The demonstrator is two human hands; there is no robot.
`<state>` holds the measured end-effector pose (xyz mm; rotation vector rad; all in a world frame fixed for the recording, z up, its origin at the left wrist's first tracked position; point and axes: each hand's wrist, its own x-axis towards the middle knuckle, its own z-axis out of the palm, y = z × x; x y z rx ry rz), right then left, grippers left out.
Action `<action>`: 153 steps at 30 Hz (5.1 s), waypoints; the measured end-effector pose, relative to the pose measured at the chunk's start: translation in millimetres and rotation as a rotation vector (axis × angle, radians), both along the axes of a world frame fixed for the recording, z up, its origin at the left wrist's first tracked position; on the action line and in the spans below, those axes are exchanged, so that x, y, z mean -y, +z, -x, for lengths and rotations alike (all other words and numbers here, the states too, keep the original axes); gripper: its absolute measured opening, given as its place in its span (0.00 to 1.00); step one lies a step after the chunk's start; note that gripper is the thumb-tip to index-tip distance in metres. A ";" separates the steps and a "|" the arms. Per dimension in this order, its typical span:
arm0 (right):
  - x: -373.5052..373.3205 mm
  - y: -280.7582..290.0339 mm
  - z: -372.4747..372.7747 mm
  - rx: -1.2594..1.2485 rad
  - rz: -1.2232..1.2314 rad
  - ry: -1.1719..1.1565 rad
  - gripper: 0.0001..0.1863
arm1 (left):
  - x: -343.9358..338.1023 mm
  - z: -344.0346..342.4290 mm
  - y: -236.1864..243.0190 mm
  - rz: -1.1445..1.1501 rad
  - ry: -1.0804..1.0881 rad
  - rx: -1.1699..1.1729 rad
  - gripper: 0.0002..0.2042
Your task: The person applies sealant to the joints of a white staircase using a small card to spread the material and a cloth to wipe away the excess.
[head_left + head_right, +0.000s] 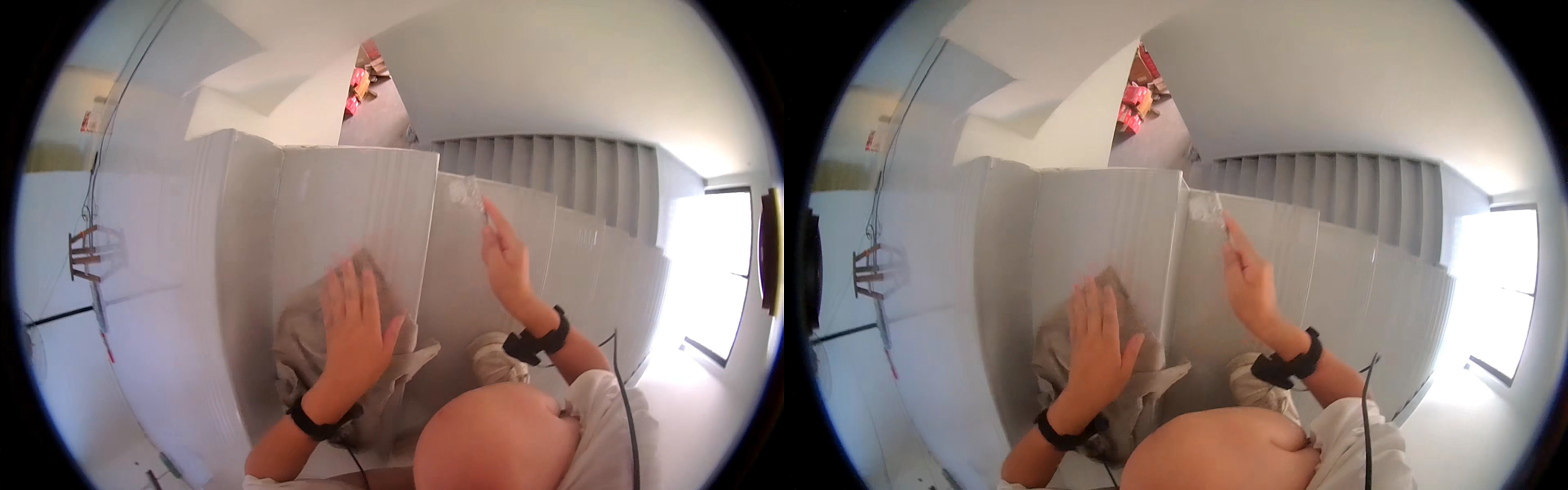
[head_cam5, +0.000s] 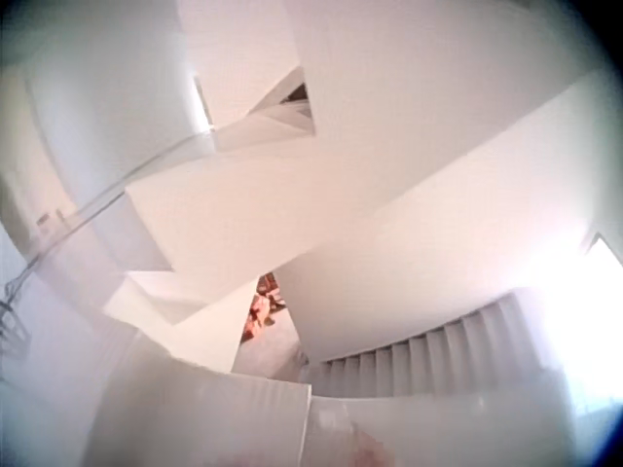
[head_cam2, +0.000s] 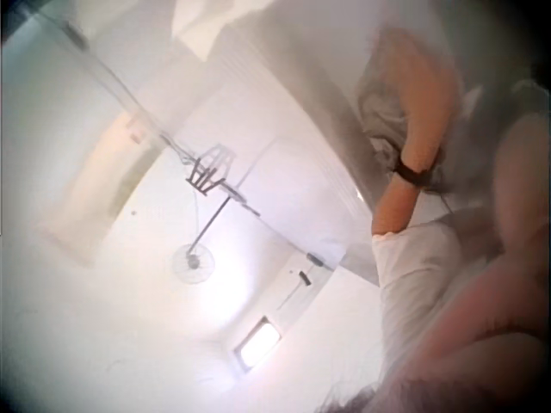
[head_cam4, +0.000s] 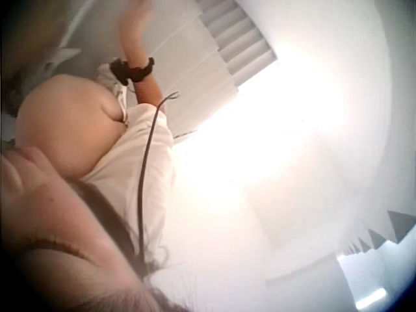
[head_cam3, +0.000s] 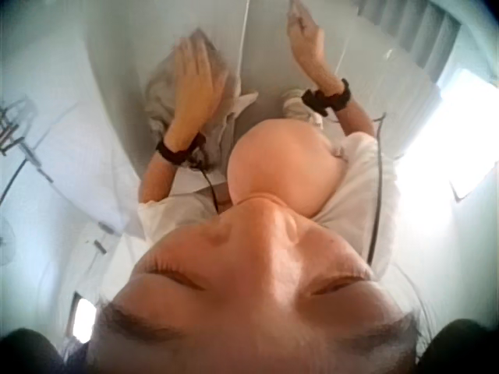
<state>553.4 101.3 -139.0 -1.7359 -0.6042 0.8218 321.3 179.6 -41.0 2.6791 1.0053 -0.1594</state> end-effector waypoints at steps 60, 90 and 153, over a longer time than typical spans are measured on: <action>-13.2 -45.7 13.4 0.128 -0.252 0.197 0.13 | 14.9 -13.3 -40.2 0.033 -0.030 0.202 0.36; -20.3 -27.7 4.8 0.304 -0.422 0.422 0.15 | 16.6 -12.3 -37.2 0.052 -0.015 0.202 0.38; -41.1 -33.0 9.8 0.162 -0.509 0.223 0.08 | 7.4 -39.3 -40.1 -0.059 -0.090 0.103 0.39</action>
